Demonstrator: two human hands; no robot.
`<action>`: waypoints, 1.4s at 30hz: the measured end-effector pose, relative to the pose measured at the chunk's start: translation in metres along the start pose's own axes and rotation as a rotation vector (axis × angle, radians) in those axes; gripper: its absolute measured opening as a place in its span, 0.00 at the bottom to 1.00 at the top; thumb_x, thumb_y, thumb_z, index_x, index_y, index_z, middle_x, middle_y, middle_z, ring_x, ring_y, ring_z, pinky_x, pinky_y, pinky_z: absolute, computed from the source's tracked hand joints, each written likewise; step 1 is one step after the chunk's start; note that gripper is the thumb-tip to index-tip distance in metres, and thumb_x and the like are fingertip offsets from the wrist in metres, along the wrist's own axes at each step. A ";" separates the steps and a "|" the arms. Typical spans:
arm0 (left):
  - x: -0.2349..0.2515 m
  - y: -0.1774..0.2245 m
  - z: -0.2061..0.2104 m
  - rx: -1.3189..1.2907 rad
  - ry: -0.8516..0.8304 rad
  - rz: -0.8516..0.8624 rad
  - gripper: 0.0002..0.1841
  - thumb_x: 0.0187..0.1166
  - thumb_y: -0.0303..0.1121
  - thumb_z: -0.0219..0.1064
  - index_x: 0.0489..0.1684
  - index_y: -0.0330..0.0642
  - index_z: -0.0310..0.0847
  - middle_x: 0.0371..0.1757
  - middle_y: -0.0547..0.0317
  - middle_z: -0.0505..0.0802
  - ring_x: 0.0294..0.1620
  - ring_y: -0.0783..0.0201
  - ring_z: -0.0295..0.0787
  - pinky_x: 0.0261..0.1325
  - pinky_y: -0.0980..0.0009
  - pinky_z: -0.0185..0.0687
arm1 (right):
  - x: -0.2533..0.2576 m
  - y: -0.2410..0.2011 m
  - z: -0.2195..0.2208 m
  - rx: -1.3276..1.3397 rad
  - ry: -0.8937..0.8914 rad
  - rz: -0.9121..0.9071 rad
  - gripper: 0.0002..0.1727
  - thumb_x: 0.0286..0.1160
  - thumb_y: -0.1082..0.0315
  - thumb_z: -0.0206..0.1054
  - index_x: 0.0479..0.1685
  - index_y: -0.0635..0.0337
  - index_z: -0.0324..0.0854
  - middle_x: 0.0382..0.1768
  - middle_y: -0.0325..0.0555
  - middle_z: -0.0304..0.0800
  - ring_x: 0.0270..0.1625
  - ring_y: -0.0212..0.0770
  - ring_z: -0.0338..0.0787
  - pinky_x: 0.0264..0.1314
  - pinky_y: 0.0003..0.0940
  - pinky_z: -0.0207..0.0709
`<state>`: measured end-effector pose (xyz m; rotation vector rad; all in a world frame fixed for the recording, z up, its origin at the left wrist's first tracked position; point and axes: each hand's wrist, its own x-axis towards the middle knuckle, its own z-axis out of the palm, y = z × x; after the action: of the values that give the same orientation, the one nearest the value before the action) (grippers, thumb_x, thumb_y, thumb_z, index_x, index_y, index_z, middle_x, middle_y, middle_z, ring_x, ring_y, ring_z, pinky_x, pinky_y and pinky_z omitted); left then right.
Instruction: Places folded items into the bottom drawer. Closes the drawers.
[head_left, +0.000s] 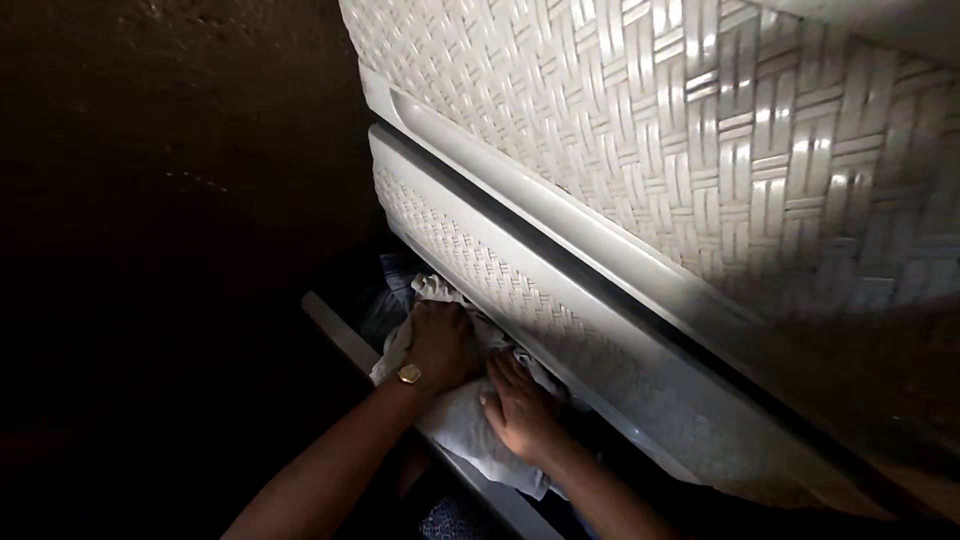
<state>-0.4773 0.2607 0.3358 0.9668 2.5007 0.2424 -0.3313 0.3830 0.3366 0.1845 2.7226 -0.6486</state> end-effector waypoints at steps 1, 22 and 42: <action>0.001 0.000 0.000 -0.002 -0.006 -0.002 0.45 0.76 0.62 0.65 0.89 0.41 0.62 0.92 0.34 0.59 0.92 0.26 0.40 0.84 0.21 0.27 | 0.001 0.000 -0.001 0.011 -0.008 -0.003 0.37 0.91 0.51 0.46 0.93 0.63 0.52 0.95 0.51 0.48 0.97 0.48 0.42 0.97 0.45 0.35; 0.049 -0.028 -0.014 0.089 -0.076 0.122 0.55 0.65 0.75 0.65 0.93 0.53 0.57 0.94 0.47 0.60 0.95 0.39 0.41 0.88 0.28 0.17 | 0.009 0.010 0.005 -0.022 0.143 -0.060 0.39 0.90 0.46 0.47 0.91 0.66 0.57 0.93 0.57 0.51 0.96 0.49 0.50 0.95 0.42 0.47; 0.009 -0.036 -0.037 0.014 -0.047 0.089 0.46 0.75 0.71 0.59 0.95 0.65 0.51 0.97 0.52 0.50 0.96 0.37 0.33 0.84 0.21 0.30 | 0.049 -0.006 0.006 -0.046 0.161 0.238 0.42 0.87 0.35 0.45 0.95 0.48 0.54 0.92 0.49 0.58 0.92 0.50 0.61 0.91 0.56 0.53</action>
<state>-0.5216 0.2398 0.3539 1.0786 2.4228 0.2280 -0.3766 0.3772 0.3168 0.5614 2.8029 -0.5220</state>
